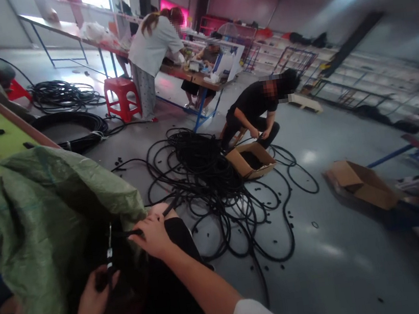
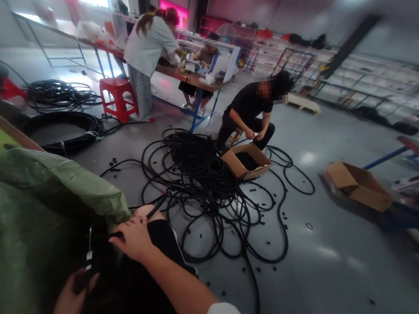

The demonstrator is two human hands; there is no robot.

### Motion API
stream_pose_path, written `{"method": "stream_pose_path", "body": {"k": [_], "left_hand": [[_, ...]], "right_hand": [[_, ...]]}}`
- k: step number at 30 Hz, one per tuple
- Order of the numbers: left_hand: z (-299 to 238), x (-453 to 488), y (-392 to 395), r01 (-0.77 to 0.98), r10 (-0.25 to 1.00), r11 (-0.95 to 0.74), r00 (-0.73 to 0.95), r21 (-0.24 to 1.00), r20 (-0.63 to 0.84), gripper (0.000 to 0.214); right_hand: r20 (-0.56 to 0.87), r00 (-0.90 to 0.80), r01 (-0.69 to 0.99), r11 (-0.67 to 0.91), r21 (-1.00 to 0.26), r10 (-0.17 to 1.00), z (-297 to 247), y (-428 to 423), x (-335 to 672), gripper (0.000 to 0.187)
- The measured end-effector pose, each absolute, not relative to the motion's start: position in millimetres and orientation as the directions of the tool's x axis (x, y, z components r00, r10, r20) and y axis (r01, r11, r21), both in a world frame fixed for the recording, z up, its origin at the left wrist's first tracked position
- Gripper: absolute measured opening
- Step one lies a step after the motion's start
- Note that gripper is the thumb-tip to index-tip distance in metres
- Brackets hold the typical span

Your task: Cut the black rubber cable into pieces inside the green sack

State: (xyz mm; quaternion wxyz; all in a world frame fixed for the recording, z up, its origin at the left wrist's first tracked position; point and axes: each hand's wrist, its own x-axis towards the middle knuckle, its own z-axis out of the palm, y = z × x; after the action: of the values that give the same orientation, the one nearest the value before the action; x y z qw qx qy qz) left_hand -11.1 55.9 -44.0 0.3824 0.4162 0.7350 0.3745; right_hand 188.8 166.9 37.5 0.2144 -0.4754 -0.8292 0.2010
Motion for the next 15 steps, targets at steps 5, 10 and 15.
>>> {"method": "stream_pose_path", "body": {"k": [5, 10, 15], "left_hand": [[-36, -7, 57, 0.277, 0.874, 0.430, -0.367, 0.859, -0.320, 0.071], [-35, -5, 57, 0.229, 0.869, 0.451, -0.334, 0.863, -0.366, 0.075], [-26, -2, 58, 0.168, 0.853, 0.460, -0.356, 0.872, -0.382, 0.075]], "right_hand": [[0.161, -0.461, 0.706, 0.471, -0.529, 0.873, 34, 169, 189, 0.028], [0.149, -0.514, 0.690, 0.510, -0.513, 0.845, 30, 171, 191, 0.027], [0.133, -0.545, 0.684, 0.531, -0.500, 0.828, 32, 170, 192, 0.027]]}}
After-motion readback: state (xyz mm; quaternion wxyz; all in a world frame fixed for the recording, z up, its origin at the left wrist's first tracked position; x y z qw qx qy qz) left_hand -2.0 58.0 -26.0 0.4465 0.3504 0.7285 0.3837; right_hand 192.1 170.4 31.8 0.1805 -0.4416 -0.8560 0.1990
